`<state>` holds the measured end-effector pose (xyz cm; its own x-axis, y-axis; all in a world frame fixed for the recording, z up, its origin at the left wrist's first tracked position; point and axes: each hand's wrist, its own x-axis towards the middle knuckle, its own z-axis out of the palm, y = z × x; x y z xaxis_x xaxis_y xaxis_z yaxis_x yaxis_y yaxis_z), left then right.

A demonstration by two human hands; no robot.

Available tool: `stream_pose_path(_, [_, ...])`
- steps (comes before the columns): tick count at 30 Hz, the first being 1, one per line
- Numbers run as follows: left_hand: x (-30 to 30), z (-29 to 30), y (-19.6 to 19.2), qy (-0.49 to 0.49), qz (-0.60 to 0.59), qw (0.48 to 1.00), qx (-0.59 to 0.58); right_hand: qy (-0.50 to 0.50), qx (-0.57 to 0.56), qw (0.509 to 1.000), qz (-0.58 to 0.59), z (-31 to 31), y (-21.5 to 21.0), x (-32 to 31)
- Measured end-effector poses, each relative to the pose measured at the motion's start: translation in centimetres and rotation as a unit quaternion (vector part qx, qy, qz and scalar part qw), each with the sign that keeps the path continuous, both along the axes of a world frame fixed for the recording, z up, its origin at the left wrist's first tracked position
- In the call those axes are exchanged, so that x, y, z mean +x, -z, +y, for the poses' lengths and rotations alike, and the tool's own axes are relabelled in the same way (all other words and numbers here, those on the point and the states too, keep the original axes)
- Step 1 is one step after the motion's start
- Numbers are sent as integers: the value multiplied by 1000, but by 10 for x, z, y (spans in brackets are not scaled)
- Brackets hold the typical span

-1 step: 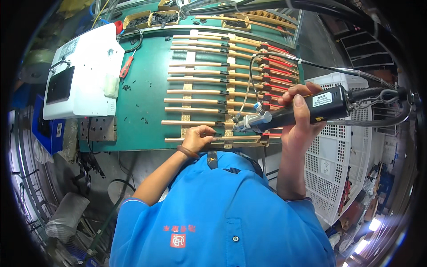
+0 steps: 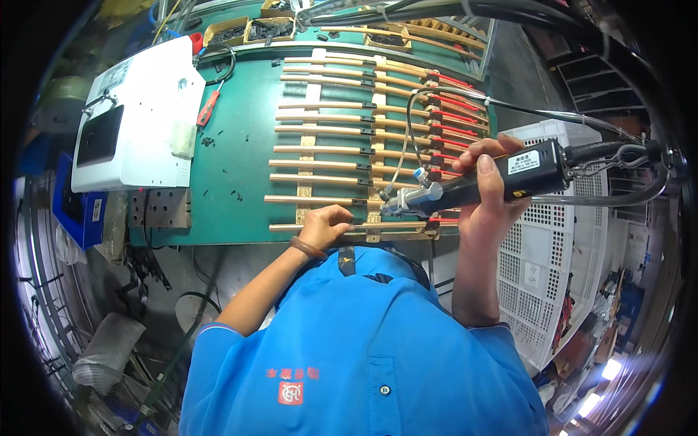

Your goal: The person arranges bamboo poles on a jig and uses a handheld tool to apply material to the joints between the poles. The person repeatedly positions the tool and applies material along the length of the assembly.

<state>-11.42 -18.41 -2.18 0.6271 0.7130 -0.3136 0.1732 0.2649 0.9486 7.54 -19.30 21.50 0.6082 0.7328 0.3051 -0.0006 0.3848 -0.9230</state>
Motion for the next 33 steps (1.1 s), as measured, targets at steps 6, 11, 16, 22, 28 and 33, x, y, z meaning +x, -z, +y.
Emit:
stream_pose_path(6, [3,-7,-7,37,70,889,451,-20,-6,1000,3,-11,16,-3])
stream_pose_path(11, [5,-22,5,9,107,887,450,-21,-26,999,-40,-21,18,-6])
stream_pose_path(16, [11,-22,9,5,120,877,465,-18,-6,1000,-16,-29,21,-8])
stream_pose_path(22, [13,-22,10,12,114,866,487,-33,22,999,-13,-31,43,-14])
stream_pose_path(28, [11,-22,14,14,102,866,490,-19,-26,999,-2,-33,48,-22])
stream_pose_path(33, [10,-22,14,18,97,864,493,-23,-11,1000,-3,-36,54,-28])
